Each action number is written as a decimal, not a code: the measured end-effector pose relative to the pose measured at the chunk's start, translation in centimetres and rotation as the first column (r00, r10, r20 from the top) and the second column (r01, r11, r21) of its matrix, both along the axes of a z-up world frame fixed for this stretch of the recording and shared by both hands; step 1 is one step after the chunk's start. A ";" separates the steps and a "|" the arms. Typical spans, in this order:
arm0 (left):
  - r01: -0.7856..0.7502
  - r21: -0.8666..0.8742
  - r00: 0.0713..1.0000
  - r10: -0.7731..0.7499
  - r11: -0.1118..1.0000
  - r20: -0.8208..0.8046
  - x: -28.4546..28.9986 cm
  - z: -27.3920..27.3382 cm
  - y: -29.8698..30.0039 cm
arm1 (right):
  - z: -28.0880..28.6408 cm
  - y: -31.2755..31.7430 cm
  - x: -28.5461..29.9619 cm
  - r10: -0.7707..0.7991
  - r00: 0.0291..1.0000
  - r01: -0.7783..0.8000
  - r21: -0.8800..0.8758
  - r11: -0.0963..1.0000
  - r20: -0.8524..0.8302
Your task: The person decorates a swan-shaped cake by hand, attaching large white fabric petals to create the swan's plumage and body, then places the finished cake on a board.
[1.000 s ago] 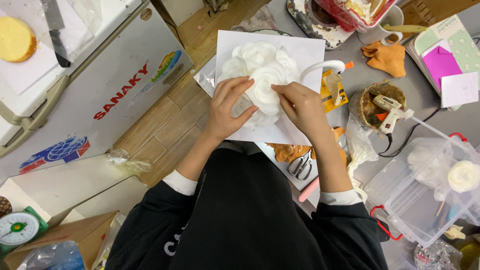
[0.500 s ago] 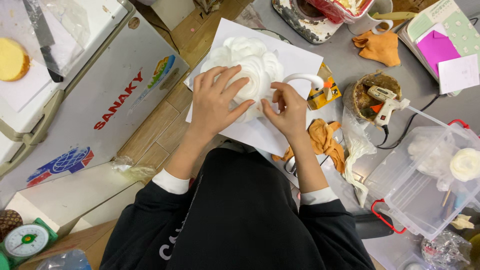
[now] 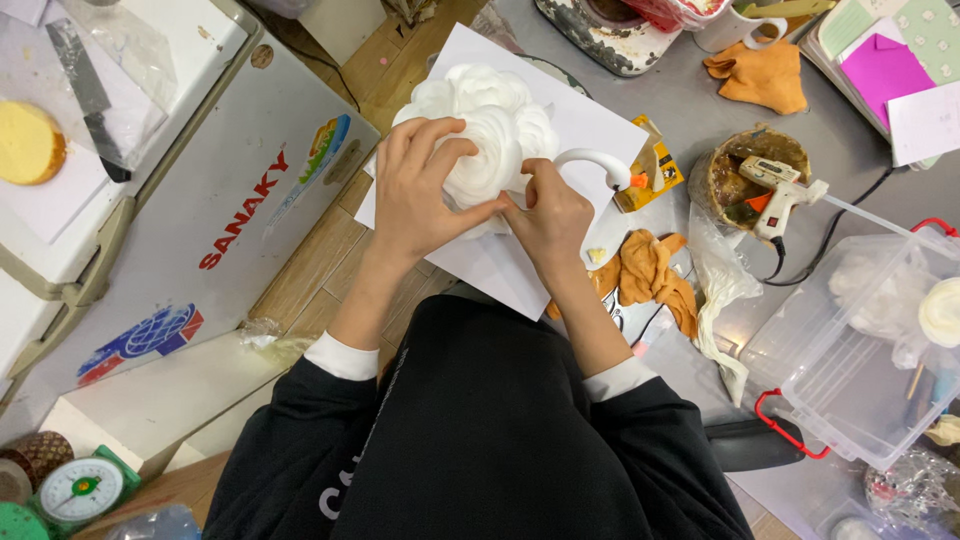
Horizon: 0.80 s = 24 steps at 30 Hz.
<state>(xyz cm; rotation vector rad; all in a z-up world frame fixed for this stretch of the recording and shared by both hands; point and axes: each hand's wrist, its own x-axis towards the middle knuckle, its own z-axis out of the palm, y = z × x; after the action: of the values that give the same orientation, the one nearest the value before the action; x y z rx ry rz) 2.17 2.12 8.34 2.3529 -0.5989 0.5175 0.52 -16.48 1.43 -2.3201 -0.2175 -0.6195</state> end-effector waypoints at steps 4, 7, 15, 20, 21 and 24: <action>-0.023 0.006 1.000 0.022 1.000 0.013 -0.1 0.1 -0.7 | -0.4 0.3 0.2 -0.036 0.999 0.036 0.007 0.999 -0.034; -0.065 0.034 0.997 0.064 0.997 0.033 -0.2 -0.4 -0.8 | -0.6 0.3 0.4 -0.034 0.999 0.035 0.035 0.999 -0.039; 0.021 0.197 0.989 -0.048 0.980 0.138 0.2 -0.5 -0.5 | -0.9 0.8 0.6 -0.018 0.999 0.028 0.208 0.978 -0.046; -0.005 0.195 0.996 -0.013 0.981 0.091 0.2 0.0 -1.1 | -0.4 0.7 0.1 0.040 0.995 -0.011 0.295 0.956 -0.092; -0.015 0.208 0.997 -0.001 0.978 0.078 0.2 0.0 -1.2 | -0.2 0.6 0.0 0.044 0.995 -0.016 0.294 0.956 -0.091; -0.043 0.258 0.994 0.016 0.965 0.108 0.0 0.2 -1.5 | 0.1 0.5 -0.2 0.038 0.995 -0.014 0.239 0.971 -0.098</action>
<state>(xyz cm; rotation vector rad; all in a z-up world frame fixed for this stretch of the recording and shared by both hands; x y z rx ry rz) 2.20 0.61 8.51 2.5973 -0.7192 0.6120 0.29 -15.98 1.55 -2.1065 -0.1185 -0.4847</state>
